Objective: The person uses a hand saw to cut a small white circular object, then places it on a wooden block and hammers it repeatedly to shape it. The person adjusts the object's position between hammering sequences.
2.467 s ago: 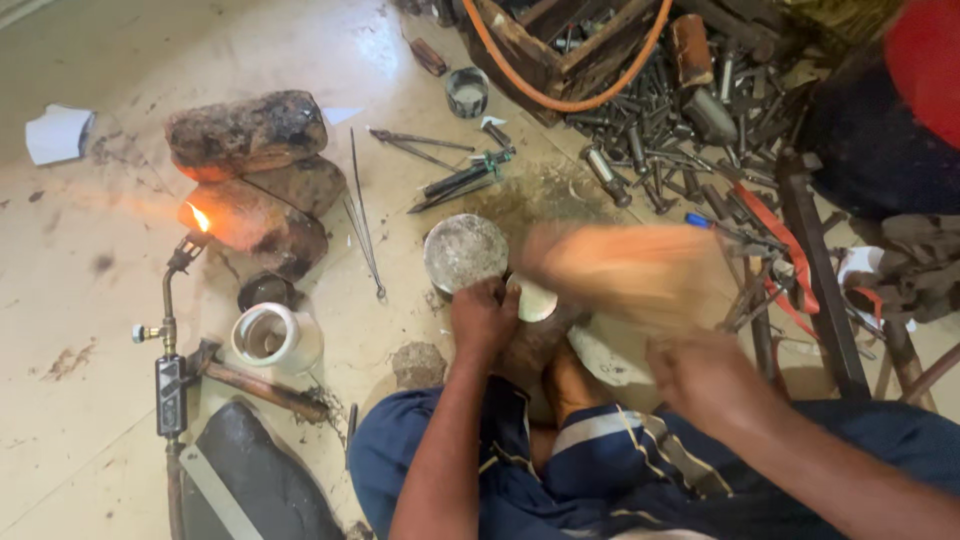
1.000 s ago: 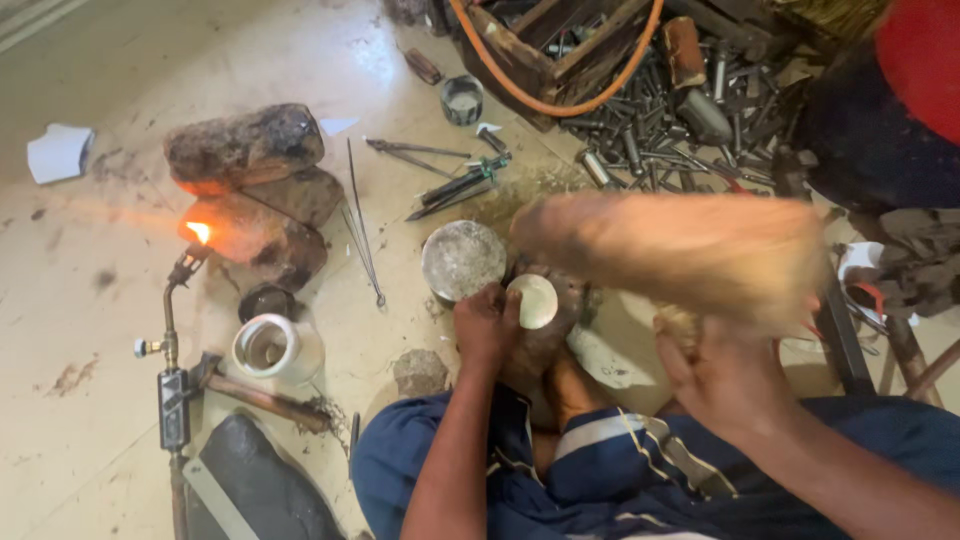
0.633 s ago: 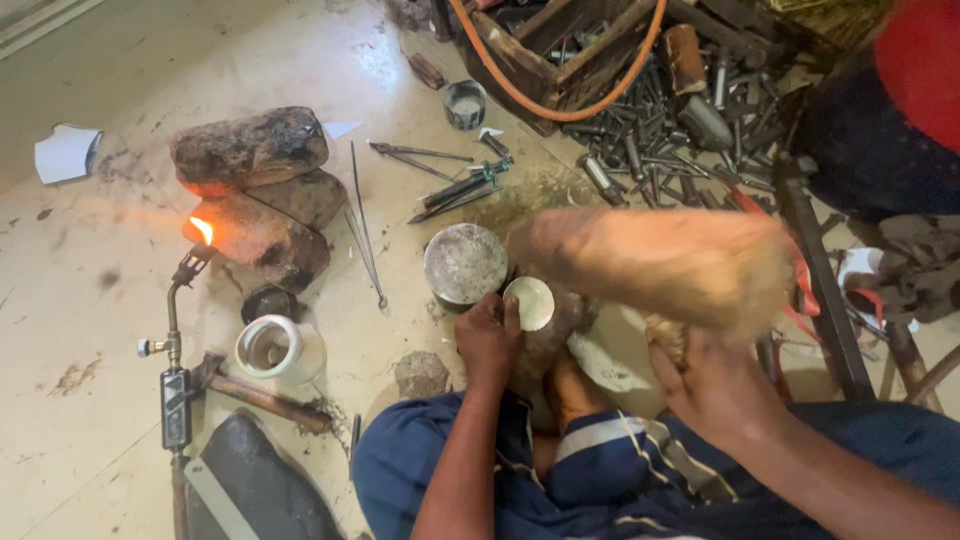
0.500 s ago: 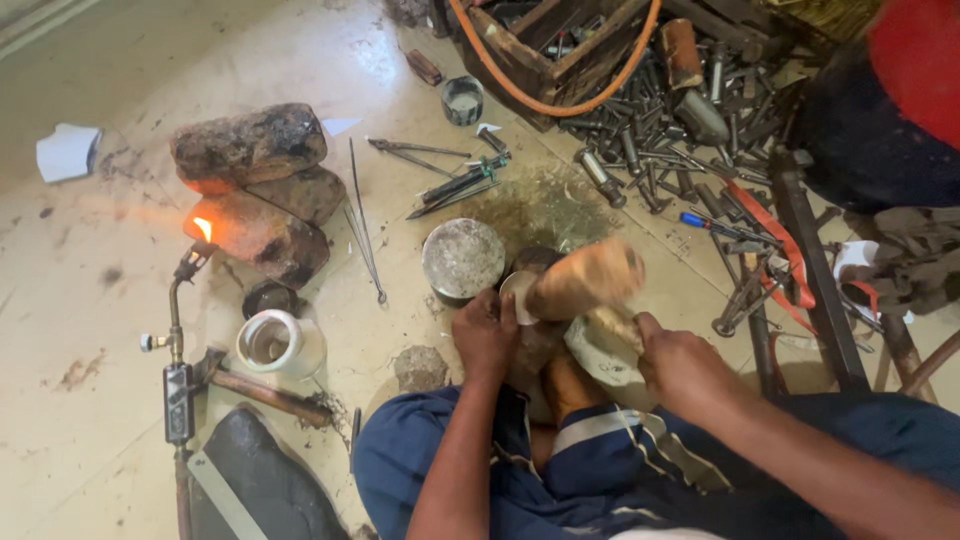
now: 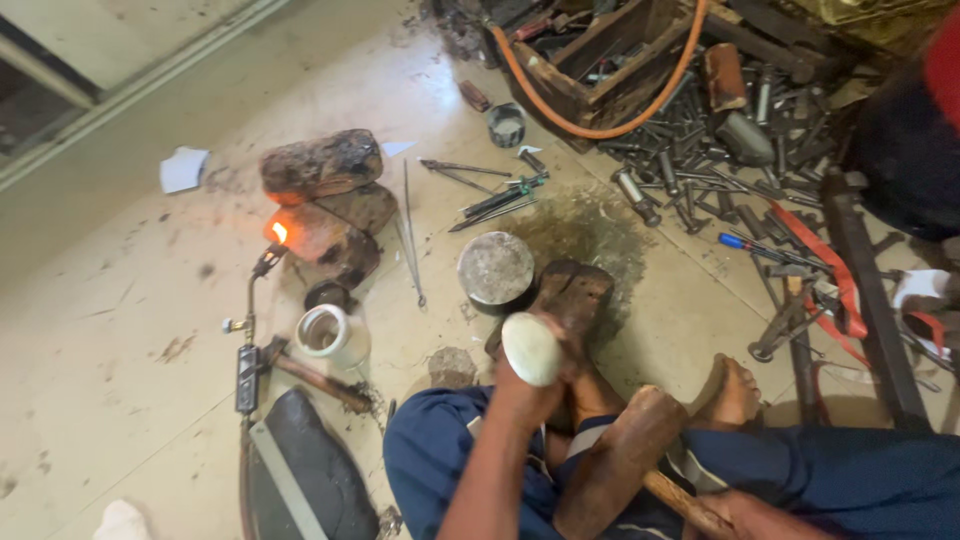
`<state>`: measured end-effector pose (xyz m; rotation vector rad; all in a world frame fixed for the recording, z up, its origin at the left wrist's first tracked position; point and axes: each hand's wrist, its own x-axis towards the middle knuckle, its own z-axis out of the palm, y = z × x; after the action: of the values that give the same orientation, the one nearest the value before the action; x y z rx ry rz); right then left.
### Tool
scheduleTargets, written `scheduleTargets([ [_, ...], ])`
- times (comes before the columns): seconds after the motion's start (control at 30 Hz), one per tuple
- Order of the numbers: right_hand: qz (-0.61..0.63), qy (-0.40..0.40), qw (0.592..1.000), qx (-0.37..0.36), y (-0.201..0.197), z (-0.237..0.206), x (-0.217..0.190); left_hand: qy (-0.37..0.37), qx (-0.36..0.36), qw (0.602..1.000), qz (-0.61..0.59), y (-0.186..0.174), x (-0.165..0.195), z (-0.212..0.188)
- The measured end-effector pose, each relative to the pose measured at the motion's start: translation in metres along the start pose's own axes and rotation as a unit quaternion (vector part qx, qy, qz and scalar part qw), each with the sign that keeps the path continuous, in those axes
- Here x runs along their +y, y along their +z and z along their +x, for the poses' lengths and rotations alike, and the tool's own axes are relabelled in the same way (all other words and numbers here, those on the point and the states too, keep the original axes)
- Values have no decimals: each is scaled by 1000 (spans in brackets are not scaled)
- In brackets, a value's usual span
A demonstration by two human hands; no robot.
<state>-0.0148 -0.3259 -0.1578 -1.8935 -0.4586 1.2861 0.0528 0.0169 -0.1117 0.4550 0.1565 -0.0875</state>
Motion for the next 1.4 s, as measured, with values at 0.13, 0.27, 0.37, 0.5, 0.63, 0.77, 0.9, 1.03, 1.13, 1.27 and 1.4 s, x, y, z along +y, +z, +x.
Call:
scheduleTargets([
  [0.13,-284,27,956,64,1,-4,-12,14,-136,984,111,46,-18,-30],
  [0.27,94,-78,952,280,-12,-29,-79,67,-184,953,232,75,-41,-39],
  [0.37,290,-278,869,288,-9,-31,-124,43,-226,943,240,92,-61,-47],
  [0.5,365,-109,857,346,-5,-27,-140,-161,-47,959,230,109,-66,-54],
  [0.63,414,-120,820,377,-11,-28,-128,-84,104,974,185,112,-52,-56],
  [0.77,399,-145,816,392,-11,-31,-122,-82,67,968,226,99,-55,-72],
  [0.9,498,-150,802,294,1,-29,-114,-14,65,973,221,81,-77,-89],
  [1.03,530,-157,796,247,16,-25,-92,18,27,963,267,66,-87,-103],
  [1.13,560,-169,780,221,22,-22,-73,28,46,954,296,58,-94,-109],
  [1.27,554,-177,781,229,21,-12,-59,7,68,942,327,59,-100,-110],
  [1.4,461,-106,825,309,7,-4,-55,-42,102,897,428,73,-75,-91],
])
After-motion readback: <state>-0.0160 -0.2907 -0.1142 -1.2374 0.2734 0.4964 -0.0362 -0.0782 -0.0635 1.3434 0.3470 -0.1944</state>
